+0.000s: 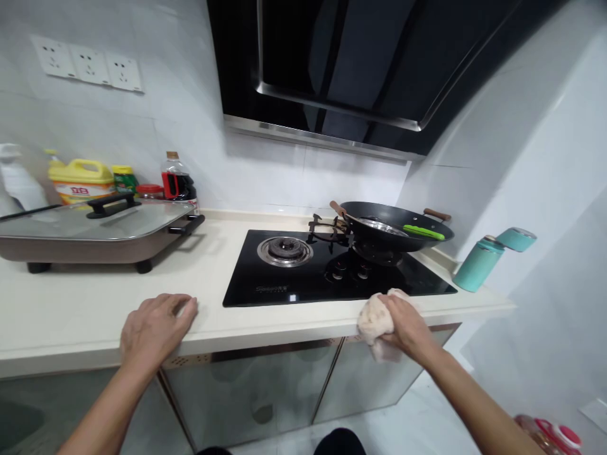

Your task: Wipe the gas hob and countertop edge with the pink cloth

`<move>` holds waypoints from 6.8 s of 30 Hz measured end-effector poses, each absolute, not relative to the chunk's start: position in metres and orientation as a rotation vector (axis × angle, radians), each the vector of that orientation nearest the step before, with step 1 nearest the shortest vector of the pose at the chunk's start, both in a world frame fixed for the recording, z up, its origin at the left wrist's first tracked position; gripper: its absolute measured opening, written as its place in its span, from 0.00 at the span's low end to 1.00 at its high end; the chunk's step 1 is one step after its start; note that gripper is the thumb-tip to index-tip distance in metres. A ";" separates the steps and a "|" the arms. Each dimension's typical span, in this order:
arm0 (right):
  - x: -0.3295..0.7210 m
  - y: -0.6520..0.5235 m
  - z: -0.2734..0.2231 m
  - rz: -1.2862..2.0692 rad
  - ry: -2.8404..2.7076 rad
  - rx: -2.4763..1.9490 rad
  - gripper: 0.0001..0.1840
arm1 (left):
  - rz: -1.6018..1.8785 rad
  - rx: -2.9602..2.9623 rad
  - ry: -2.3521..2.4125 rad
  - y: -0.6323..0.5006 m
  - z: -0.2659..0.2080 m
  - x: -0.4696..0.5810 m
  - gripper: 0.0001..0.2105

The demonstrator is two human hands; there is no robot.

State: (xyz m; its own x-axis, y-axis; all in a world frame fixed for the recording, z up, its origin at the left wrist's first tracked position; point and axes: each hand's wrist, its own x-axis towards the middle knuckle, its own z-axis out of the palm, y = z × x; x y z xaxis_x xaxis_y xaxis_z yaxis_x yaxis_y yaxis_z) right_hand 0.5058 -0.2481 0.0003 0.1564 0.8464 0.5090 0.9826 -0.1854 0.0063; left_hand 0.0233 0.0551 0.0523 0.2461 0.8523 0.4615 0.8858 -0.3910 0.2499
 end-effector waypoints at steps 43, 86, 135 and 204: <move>0.317 -0.141 -0.008 -0.571 -1.817 -1.890 0.45 | -0.979 -2.361 -1.705 0.039 0.051 0.026 0.17; 0.279 -0.110 0.033 -0.357 -2.088 -1.682 0.34 | -0.941 -2.380 -1.694 0.044 0.050 0.025 0.15; 0.468 -0.140 -0.030 -0.042 -1.691 -1.800 0.31 | -0.958 -2.726 -0.500 -0.059 0.005 0.167 0.30; 0.438 -0.134 -0.010 -0.100 -1.632 -1.918 0.33 | -1.102 -2.888 -1.679 0.031 0.122 -0.030 0.26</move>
